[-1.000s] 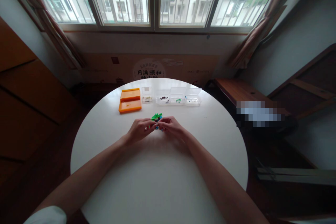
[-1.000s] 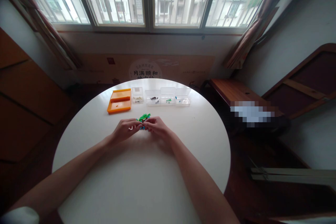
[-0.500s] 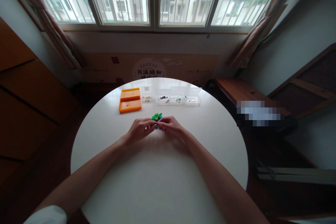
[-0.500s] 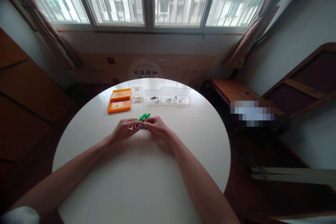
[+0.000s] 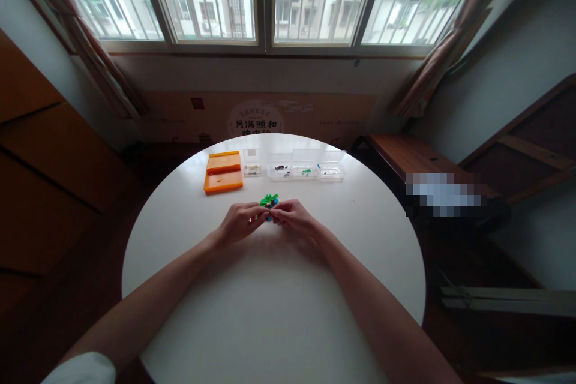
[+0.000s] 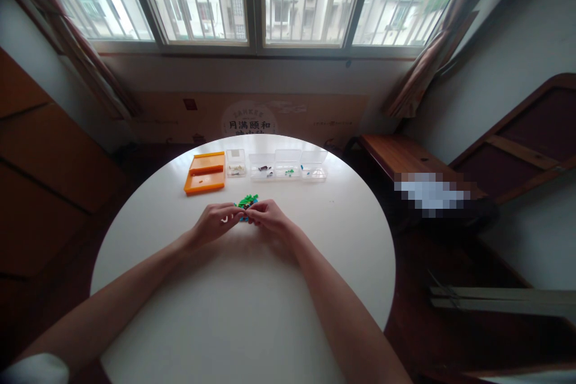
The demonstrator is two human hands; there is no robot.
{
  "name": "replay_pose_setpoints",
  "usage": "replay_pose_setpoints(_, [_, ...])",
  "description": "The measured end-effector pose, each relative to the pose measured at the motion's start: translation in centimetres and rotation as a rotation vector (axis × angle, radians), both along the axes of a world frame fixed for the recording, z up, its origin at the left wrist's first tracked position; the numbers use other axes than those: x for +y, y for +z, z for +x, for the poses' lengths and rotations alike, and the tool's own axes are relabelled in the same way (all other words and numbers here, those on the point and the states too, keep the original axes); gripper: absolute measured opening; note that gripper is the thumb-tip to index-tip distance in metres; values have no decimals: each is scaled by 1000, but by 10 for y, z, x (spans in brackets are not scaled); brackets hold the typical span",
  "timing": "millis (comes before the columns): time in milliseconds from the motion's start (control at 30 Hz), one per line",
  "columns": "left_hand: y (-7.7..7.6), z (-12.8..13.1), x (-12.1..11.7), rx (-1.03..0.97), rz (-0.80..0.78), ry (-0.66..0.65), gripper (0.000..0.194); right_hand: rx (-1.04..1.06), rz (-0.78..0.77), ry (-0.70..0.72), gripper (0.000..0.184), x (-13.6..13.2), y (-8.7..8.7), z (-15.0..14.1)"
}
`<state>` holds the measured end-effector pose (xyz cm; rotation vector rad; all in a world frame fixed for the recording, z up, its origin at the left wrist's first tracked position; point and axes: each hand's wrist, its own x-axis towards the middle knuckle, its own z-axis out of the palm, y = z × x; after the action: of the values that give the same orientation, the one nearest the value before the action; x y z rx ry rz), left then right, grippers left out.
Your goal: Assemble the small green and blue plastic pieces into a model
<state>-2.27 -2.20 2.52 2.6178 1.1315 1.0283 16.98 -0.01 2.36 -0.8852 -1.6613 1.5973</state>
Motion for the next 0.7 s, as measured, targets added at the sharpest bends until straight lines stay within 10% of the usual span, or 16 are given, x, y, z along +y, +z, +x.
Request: replay_pose_setpoints(700, [-1, 0, 0, 9, -6, -33, 23, -41, 16, 9, 40, 0, 2, 0])
